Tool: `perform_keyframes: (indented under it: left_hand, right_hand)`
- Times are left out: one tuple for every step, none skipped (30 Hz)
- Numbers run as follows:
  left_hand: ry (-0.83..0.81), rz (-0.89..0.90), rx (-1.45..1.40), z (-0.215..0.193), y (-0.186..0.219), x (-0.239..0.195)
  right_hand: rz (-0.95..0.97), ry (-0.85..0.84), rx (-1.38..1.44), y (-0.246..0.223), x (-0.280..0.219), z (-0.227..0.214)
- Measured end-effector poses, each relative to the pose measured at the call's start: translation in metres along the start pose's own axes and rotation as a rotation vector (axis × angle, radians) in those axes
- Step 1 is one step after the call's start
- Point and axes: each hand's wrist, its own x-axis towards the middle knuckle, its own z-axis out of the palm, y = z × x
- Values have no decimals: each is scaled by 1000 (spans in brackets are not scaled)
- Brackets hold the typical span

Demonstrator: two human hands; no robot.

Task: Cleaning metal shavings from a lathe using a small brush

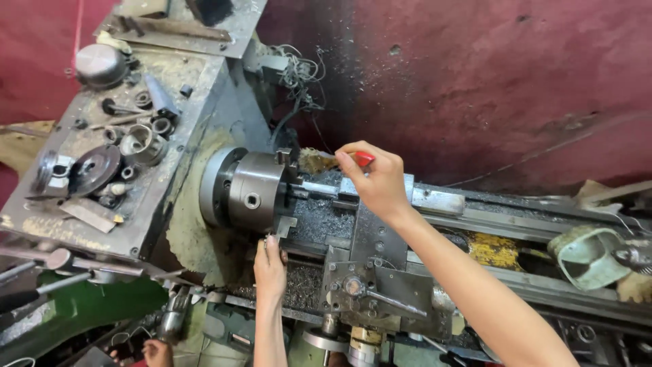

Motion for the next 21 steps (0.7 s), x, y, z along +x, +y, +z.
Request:
perform_keyframes:
  left_hand:
    - [-7, -3, 1, 3, 8, -6]
    - [-63, -92, -4, 3, 16, -8]
    - [-118, -181, -9, 2, 24, -11]
    - [-121, -172, -12, 10, 2, 1]
    - [-93, -165, -10, 19, -21, 14]
    - [-70, -171, -5, 27, -47, 20]
    - [-77, -174, -4, 31, -37, 15]
    - [-96, -285, -49, 33, -26, 13]
    - [-115, -396, -96, 34, -16, 11]
    - [-113, -398, -98, 34, -6, -1]
    - [-22, -352, -408, 34, 4, -12]
    - [70, -300, -714, 34, 13, -24]
    - [70, -303, -713, 31, 21, -23]
    - [85, -202, -691, 27, 27, -28]
    - [100, -102, -666, 22, 33, -33]
    - [105, -98, -669, 20, 27, -31]
    - [104, -31, -632, 18, 22, -29]
    - [100, 39, -595, 17, 18, -25]
    - [102, 47, -599, 16, 23, -23]
    - [105, 76, -494, 14, 24, -25]
    - [108, 105, -388, 12, 26, -27]
  right_hand:
    - [5, 2, -5, -1, -2, -3]
    - [-38, 3, -34, -3, -1, -2]
    - [-81, 5, -63, -5, 2, -1]
    - [-88, 12, -67, -8, 3, 0]
    - [-62, -4, -75, -11, 4, 1]
    - [-23, -26, -84, -13, 0, 1]
    - [-16, -25, -89, -20, -3, -1]
    - [-10, -106, -36, -28, -3, 0]
    - [-3, -187, 16, -35, -2, 1]
    - [-4, -190, 16, -34, -5, 5]
    - [-82, -263, 8, -33, -7, 9]
    - [-157, -333, -1, -32, -10, 12]
    - [-155, -334, -1, -29, -11, 14]
    - [-220, -374, -13, -28, -14, 16]
    - [-285, -414, -24, -26, -17, 18]
    - [-291, -416, -21, -28, -19, 18]
    - [-277, -443, -12, -30, -21, 18]
    - [-264, -468, -5, -32, -21, 16]
    - [-272, -466, -5, -33, -18, 16]
    - [-293, -470, -26, -35, -19, 16]
    - [-314, -473, -46, -36, -21, 16]
